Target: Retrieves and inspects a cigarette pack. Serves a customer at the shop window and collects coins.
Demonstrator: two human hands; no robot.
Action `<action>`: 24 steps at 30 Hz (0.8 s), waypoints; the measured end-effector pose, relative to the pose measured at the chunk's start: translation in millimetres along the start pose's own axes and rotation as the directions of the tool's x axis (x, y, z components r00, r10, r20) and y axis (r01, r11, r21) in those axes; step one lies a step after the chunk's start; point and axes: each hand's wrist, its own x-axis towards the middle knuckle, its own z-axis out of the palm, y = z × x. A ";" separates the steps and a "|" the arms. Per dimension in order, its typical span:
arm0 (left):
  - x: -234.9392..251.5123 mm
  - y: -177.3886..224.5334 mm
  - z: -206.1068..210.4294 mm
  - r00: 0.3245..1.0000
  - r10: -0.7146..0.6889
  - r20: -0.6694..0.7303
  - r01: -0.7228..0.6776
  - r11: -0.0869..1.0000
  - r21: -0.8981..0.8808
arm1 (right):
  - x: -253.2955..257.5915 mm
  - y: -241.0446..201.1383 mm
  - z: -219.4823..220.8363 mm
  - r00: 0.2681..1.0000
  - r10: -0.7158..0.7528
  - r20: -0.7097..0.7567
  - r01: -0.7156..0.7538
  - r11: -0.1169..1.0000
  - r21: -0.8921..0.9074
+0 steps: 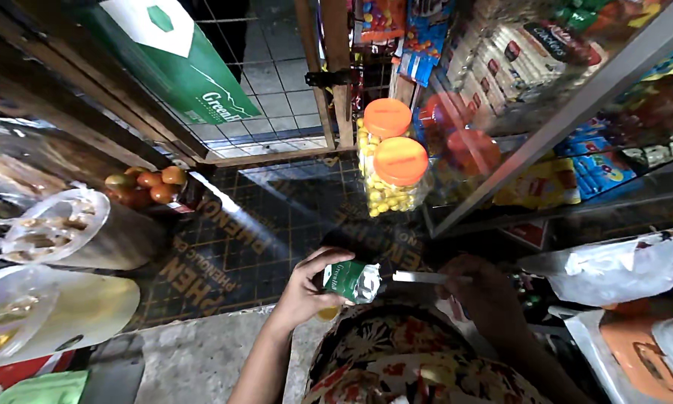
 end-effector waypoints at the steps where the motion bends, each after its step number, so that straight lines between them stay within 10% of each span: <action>1: -0.2 0.3 -1.0 1.000 -0.005 0.007 0.005 1.000 -0.009 | 0.7 0.3 2.0 1.000 -0.003 0.003 0.003 1.000 0.009; 15: 6.9 -3.1 -13.5 0.998 0.013 0.063 -0.010 0.998 -0.057 | 20.1 -1.2 21.2 0.990 -0.080 0.115 0.083 0.996 -0.020; 24: 17.8 -1.7 -17.2 0.998 0.044 0.055 -0.049 0.993 0.103 | 43.0 -12.1 31.9 0.924 -0.229 0.308 0.347 0.841 -0.415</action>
